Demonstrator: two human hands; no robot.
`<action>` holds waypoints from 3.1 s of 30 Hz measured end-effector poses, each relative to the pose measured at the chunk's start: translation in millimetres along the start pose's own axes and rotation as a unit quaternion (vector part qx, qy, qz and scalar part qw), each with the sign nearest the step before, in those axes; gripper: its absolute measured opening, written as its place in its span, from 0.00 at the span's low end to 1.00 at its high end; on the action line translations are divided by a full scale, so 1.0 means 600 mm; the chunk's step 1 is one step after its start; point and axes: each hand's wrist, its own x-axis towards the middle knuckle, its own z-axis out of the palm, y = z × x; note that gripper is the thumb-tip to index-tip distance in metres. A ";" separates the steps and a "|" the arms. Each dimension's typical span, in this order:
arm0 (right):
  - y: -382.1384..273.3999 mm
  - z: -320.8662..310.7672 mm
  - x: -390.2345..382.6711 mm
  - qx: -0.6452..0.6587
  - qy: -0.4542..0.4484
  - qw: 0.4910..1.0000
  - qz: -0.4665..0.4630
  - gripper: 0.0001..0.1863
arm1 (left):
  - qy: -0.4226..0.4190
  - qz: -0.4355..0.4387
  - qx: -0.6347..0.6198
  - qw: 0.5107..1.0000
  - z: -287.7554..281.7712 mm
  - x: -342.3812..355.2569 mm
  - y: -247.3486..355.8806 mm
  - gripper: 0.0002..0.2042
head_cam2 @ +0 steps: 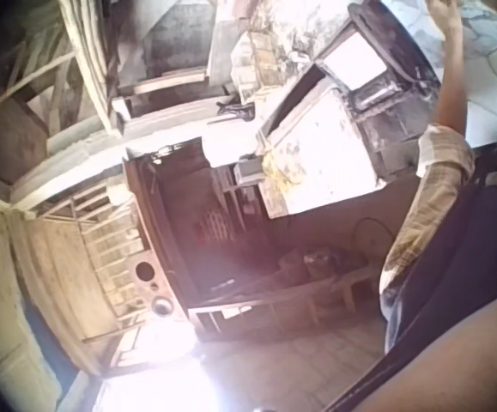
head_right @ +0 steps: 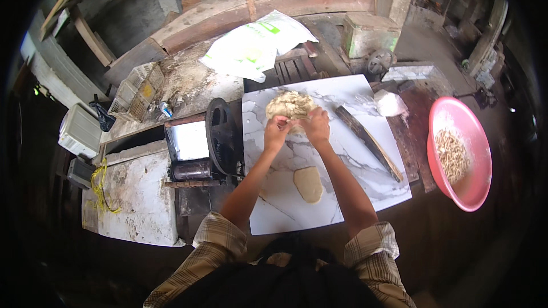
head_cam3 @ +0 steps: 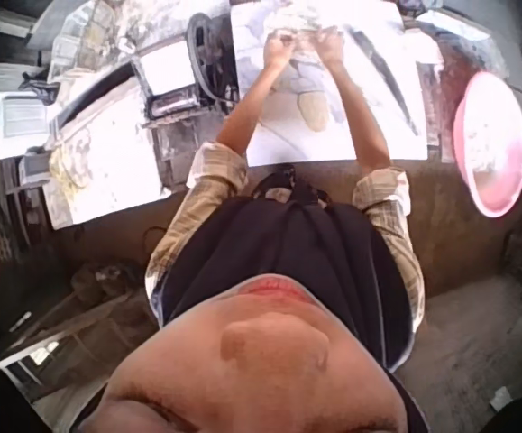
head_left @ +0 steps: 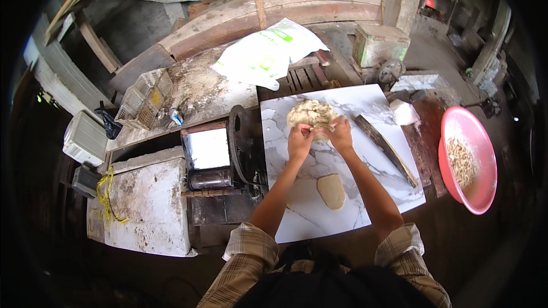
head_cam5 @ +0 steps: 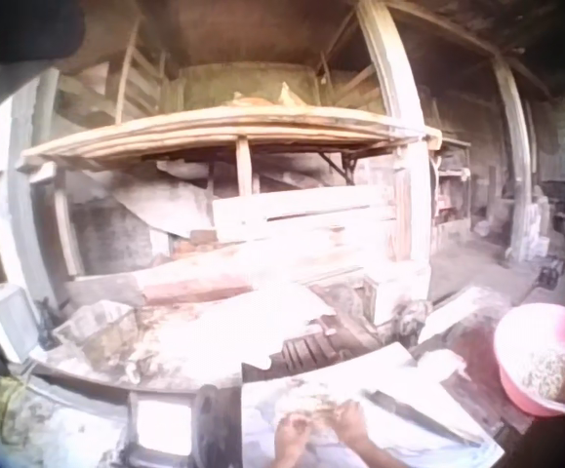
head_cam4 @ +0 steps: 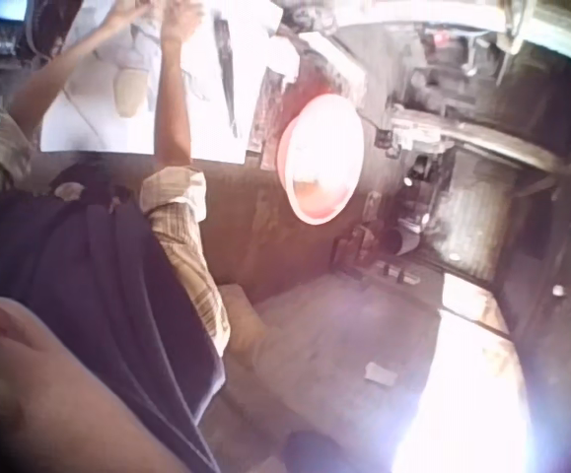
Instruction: The person puts a piece of dough into a manual pasta maker and turns the handle to produce noodles into a bowl. They then take another piece of dough, roll it out by hand into a long strip on a table, and cut a square section from it using a knife.
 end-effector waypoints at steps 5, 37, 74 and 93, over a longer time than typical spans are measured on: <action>0.013 0.015 0.014 0.053 -0.011 0.996 0.065 0.36 | -0.018 -0.058 -0.141 0.988 0.004 0.018 -0.024 0.30; 0.026 -0.088 -0.324 -0.213 -0.157 0.949 -0.172 0.35 | 0.005 0.137 0.245 0.960 -0.082 -0.291 0.028 0.14; -0.001 -0.082 -0.515 -0.285 -0.115 0.950 -0.052 0.45 | -0.097 0.228 0.248 0.937 -0.108 -0.284 0.021 0.22; 0.144 -0.127 -0.219 -0.204 0.055 0.974 -0.077 0.26 | -0.081 0.010 0.189 0.979 -0.044 -0.239 0.032 0.07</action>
